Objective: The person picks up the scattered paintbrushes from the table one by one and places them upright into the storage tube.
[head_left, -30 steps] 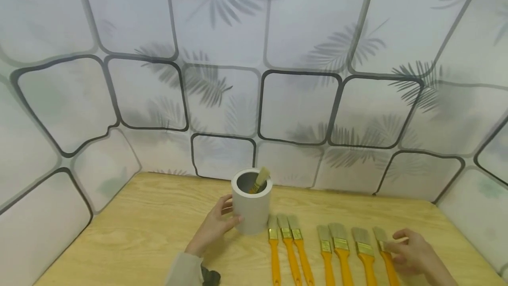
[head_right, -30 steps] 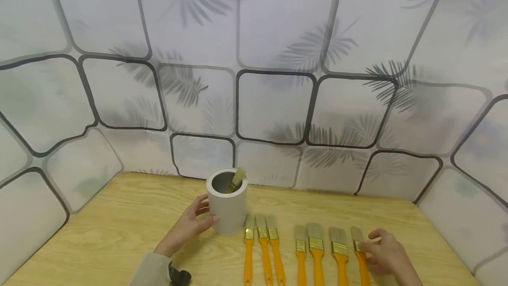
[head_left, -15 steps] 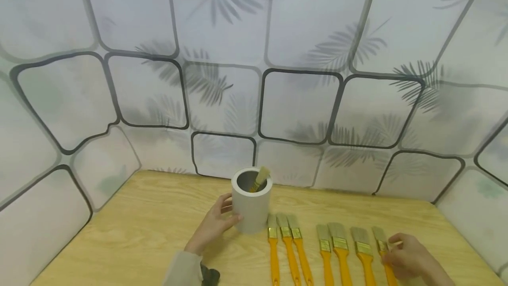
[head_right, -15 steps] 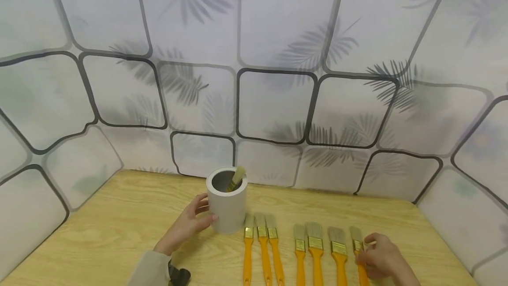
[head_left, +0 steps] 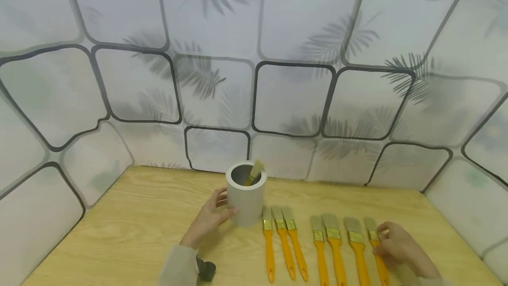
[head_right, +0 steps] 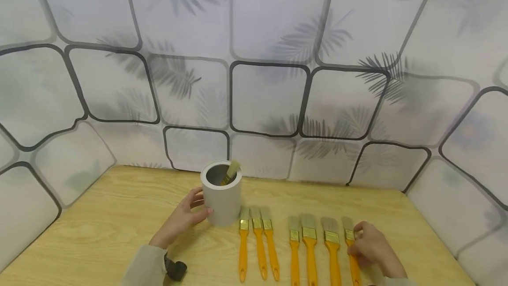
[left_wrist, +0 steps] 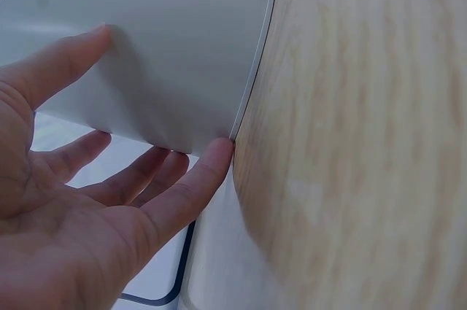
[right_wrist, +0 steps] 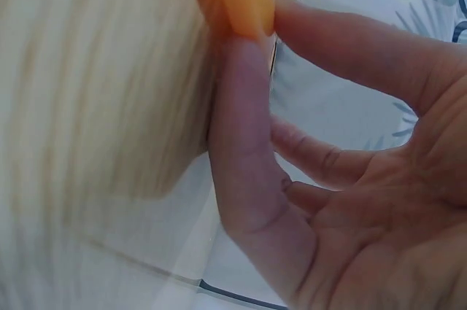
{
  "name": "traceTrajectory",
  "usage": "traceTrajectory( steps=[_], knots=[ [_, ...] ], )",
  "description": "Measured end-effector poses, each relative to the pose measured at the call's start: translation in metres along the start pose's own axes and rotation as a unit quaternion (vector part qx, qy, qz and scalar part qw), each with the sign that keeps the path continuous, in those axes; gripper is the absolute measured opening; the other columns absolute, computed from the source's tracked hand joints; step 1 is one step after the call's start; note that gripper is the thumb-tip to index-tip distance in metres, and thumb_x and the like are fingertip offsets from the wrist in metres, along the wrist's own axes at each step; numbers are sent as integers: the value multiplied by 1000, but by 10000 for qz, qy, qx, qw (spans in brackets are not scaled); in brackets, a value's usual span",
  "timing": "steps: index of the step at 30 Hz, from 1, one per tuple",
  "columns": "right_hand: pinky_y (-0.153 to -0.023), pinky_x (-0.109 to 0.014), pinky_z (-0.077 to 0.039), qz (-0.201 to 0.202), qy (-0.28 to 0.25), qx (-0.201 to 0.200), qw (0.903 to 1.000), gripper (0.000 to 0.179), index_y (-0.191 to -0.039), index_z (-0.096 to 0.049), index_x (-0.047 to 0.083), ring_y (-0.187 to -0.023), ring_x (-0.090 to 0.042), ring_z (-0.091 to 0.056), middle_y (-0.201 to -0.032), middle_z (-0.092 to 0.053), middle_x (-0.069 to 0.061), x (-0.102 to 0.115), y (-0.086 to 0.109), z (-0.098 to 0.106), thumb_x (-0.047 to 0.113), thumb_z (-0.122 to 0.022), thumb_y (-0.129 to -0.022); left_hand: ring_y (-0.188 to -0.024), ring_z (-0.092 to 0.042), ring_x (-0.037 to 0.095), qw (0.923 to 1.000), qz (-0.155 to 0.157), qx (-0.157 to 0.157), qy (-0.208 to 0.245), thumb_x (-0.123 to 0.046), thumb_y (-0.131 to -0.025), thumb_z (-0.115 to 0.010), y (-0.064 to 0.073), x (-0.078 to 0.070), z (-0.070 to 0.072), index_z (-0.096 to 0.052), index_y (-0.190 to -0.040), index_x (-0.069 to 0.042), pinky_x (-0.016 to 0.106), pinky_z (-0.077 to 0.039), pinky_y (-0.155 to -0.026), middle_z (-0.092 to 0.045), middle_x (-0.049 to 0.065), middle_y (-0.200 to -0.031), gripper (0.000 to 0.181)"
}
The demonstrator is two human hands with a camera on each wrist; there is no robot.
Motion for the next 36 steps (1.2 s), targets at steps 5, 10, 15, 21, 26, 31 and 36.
traceTrajectory(
  steps=[5,10,15,21,26,31,36],
  knots=[
    [-63,-39,-58,-109,-233,36,9997,60,-119,-40,-21,-74,-24,-63,-94,-61,-23,0,2,-3,-4,-74,-74,-135,-42,49,10000,-19,59,11,-13,-92,-75,0,1,-1,-38,-152,-2,59,-49,-98,-42,29,-149,72],
    [-62,-38,-58,-97,-338,82,9993,57,-119,-39,-19,-72,-23,-62,-90,-61,-18,5,3,-3,-4,-74,-76,-136,-41,48,9999,54,112,-11,-13,-93,-75,1,1,1,-36,-153,-2,58,-49,-99,-41,28,-149,73],
    [-61,-38,-60,-69,-919,176,9956,54,-123,-37,-19,-70,-22,-63,-89,-62,-14,7,5,0,-8,-69,-81,-137,-40,48,9998,66,167,40,-14,-93,-74,-1,-2,1,-37,-153,-4,57,-49,-100,-41,28,-151,71],
    [-63,-36,-61,85,-1706,170,9852,60,-133,-30,-21,-73,-21,-67,-92,-66,-10,5,7,7,-10,-66,-87,-137,-40,48,9995,190,235,103,-12,-94,-73,-1,2,-2,-34,-154,-3,57,-49,-100,-38,29,-151,72],
    [-70,-39,-62,126,-2332,5,9724,64,-142,-23,-19,-80,-18,-69,-95,-66,-7,8,7,16,-7,-64,-93,-137,-40,49,9995,161,251,95,-12,-94,-73,-1,2,-3,-34,-154,-2,57,-49,-99,-39,30,-151,72],
    [-74,-39,-62,146,-2778,-46,9605,65,-147,-18,-14,-84,-15,-67,-102,-62,-5,15,8,19,-3,-60,-99,-136,-41,49,9996,108,240,74,-12,-94,-73,-2,-1,-3,-35,-154,-2,56,-50,-98,-39,30,-150,71],
    [-75,-36,-61,220,-3410,-299,9393,62,-146,-22,-9,-83,-13,-68,-100,-60,-2,25,9,21,-4,-62,-98,-137,-40,48,9994,195,242,164,-11,-94,-73,-3,3,-3,-35,-154,-4,57,-49,-99,-38,29,-151,72]
  ],
)
Point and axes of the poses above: each hand's wrist, its own y-axis away from the middle knuckle, its own z-axis out of the back of the hand, x = y × z, the point moved 10 cm from there along -y, towards the middle knuckle
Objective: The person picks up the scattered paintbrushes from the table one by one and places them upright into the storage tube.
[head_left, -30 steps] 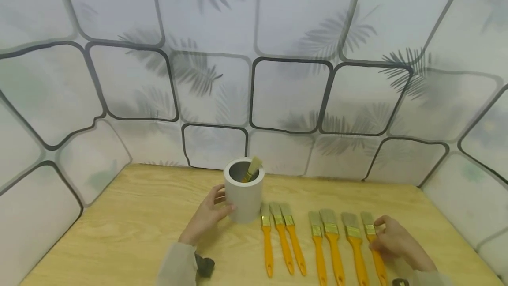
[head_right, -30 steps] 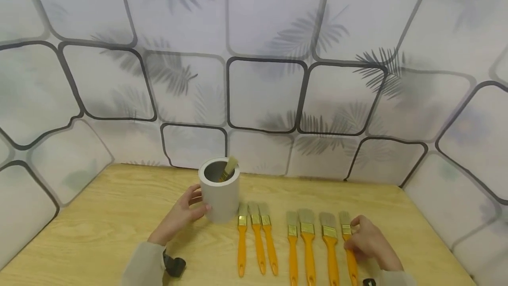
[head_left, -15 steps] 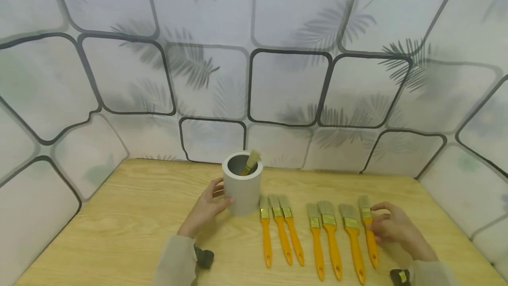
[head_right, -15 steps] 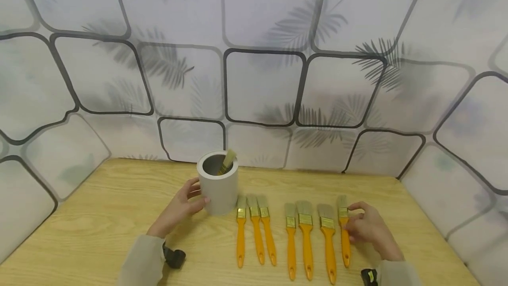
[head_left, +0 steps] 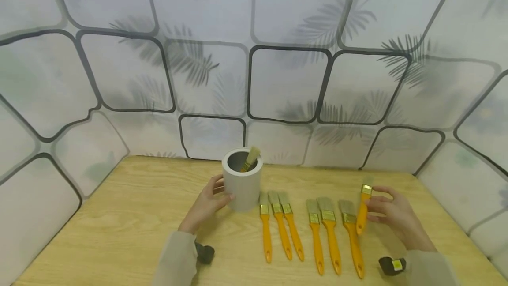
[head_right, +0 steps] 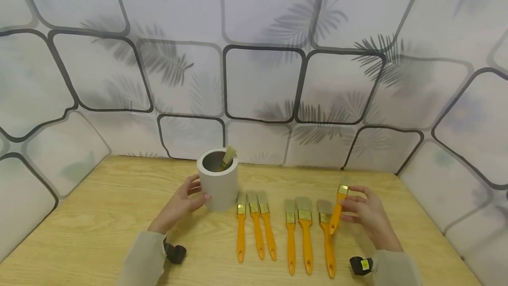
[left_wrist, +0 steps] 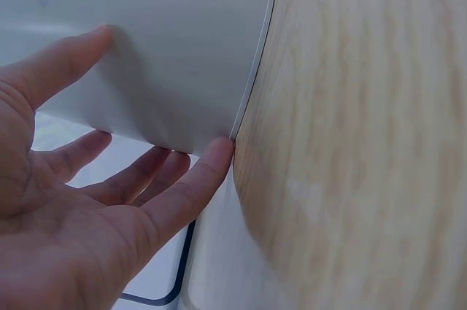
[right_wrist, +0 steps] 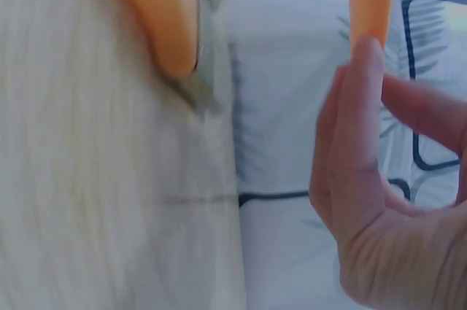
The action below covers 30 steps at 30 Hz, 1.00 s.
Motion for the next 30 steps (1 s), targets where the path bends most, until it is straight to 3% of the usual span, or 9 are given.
traceTrajectory(
  steps=[6,10,15,25,30],
  knots=[
    [-79,-34,-61,-3,-787,-414,9960,53,-140,-33,4,-84,-12,-69,-98,-62,1,9,1,-6,-4,-62,-98,-139,-38,47,10000,60,-10,47,-11,-94,-72,0,2,0,-35,-154,-5,56,-49,-100,-37,28,-152,71],
    [-78,-33,-61,38,-1314,-690,9889,46,-128,-39,15,-82,-11,-70,-92,-66,3,13,1,-10,-7,-63,-96,-138,-39,47,9999,79,-17,61,-11,-94,-72,1,3,0,-35,-154,-5,57,-49,-100,-37,28,-152,71],
    [-78,-32,-61,10,-1804,-949,9790,47,-123,-38,19,-81,-12,-70,-91,-65,3,17,3,-14,-8,-64,-95,-138,-40,47,10000,62,7,31,-12,-94,-73,1,3,0,-35,-155,-5,56,-49,-100,-38,28,-152,72],
    [-74,-34,-62,379,-2898,-1404,9460,53,-126,-32,17,-77,-12,-68,-91,-59,0,41,2,-29,-8,-65,-94,-138,-40,47,10000,31,4,38,-12,-94,-72,0,2,1,-35,-154,-5,56,-49,-99,-38,27,-152,72],
    [-69,-37,-62,467,-3493,-1614,9218,53,-124,-32,15,-72,-16,-69,-92,-58,-2,53,1,-42,-14,-64,-92,-138,-39,47,10000,14,-7,43,-12,-94,-72,1,1,1,-35,-154,-4,56,-49,-101,-38,28,-152,71]
  ],
)
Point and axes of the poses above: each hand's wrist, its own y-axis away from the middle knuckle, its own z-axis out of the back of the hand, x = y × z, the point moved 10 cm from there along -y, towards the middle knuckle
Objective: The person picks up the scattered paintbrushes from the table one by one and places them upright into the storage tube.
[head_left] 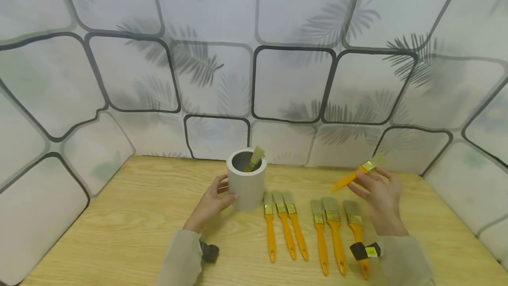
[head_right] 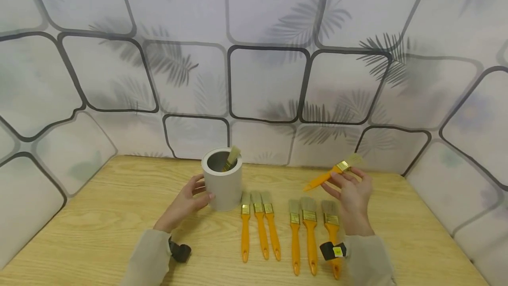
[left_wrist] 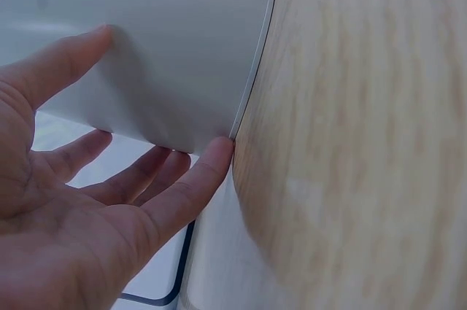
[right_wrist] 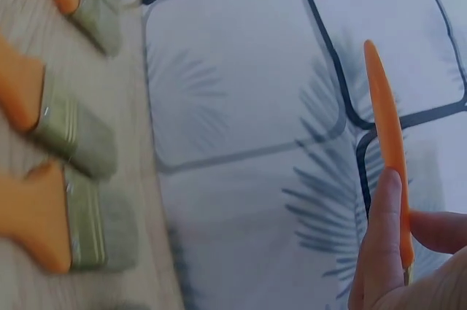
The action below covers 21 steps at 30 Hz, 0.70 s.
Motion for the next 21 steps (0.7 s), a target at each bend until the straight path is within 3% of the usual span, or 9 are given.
traceTrajectory(
  steps=[6,13,21],
  knots=[
    [-63,-38,-62,138,-449,-277,9985,51,-119,-34,14,-67,-16,-68,-93,-53,-3,-2,4,-19,-17,-63,-90,-138,-38,49,9999,-55,7,-103,-11,-95,-72,1,-1,1,-35,-154,-3,57,-47,-102,-38,30,-151,70],
    [-63,-35,-62,364,-335,-332,9982,47,-117,-33,13,-67,-14,-67,-105,-43,-5,-3,9,-39,-16,-60,-92,-138,-38,49,10000,-52,13,-58,-12,-95,-72,2,-3,0,-35,-154,-3,57,-48,-102,-38,29,-151,71],
    [-64,-35,-62,519,-400,-349,9972,47,-119,-34,12,-66,-15,-66,-105,-46,-10,-10,11,-60,-14,-62,-93,-138,-39,48,10000,-33,32,10,-12,-95,-72,2,-3,-1,-35,-154,-3,57,-48,-101,-38,29,-152,71]
  ],
)
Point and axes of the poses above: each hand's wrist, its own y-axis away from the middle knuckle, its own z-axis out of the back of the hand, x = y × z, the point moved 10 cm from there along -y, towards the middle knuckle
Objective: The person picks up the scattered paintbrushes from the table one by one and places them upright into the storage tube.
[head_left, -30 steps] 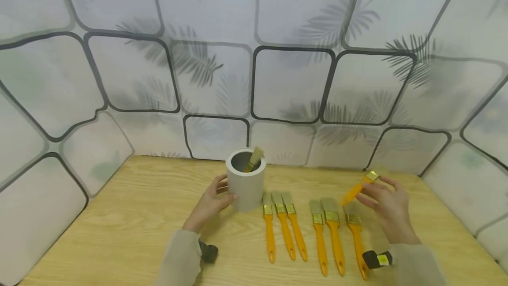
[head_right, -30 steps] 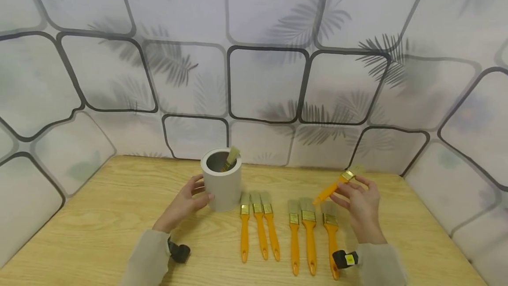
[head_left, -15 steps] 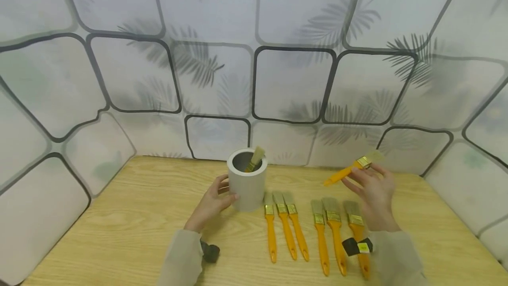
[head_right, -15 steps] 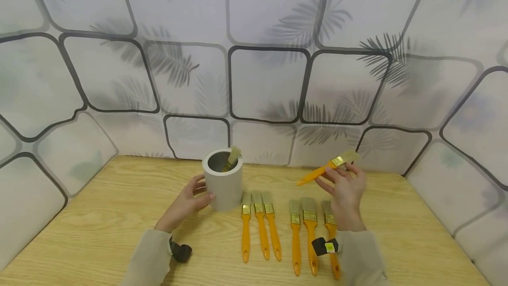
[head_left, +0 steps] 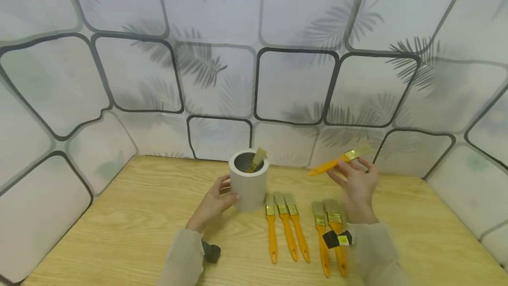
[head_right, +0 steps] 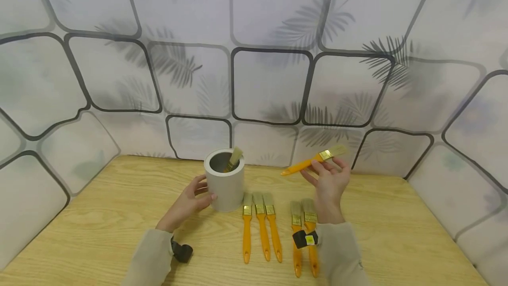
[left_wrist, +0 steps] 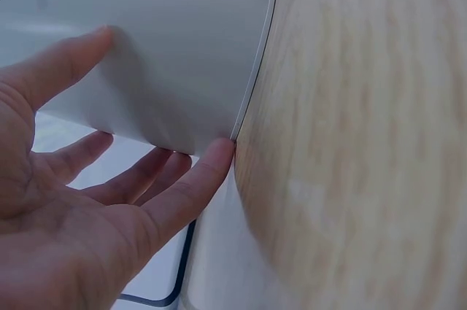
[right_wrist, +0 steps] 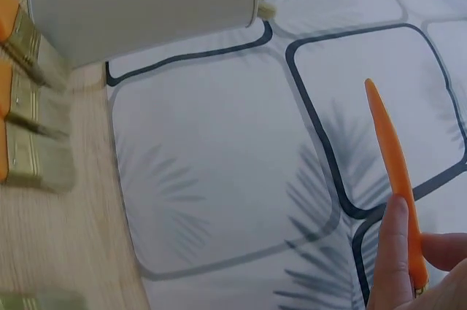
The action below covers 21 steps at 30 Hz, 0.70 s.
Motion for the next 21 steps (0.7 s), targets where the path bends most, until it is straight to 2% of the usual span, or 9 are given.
traceTrajectory(
  steps=[9,21],
  knots=[
    [-65,-32,-62,-75,-179,122,9997,45,-121,-32,12,-69,-14,-64,-111,-42,-11,-17,5,-24,-14,-59,-95,-137,-40,46,9999,124,-40,99,-11,-94,-73,-1,3,0,-35,-154,-5,56,-49,-99,-39,27,-152,71],
    [-72,-37,-62,364,38,237,9990,48,-124,-31,10,-76,-18,-65,-108,-42,-11,-28,12,-56,-12,-62,-94,-137,-40,49,9999,29,14,128,-10,-94,-72,2,-3,-1,-35,-154,-3,58,-50,-98,-37,29,-151,70]
  ],
)
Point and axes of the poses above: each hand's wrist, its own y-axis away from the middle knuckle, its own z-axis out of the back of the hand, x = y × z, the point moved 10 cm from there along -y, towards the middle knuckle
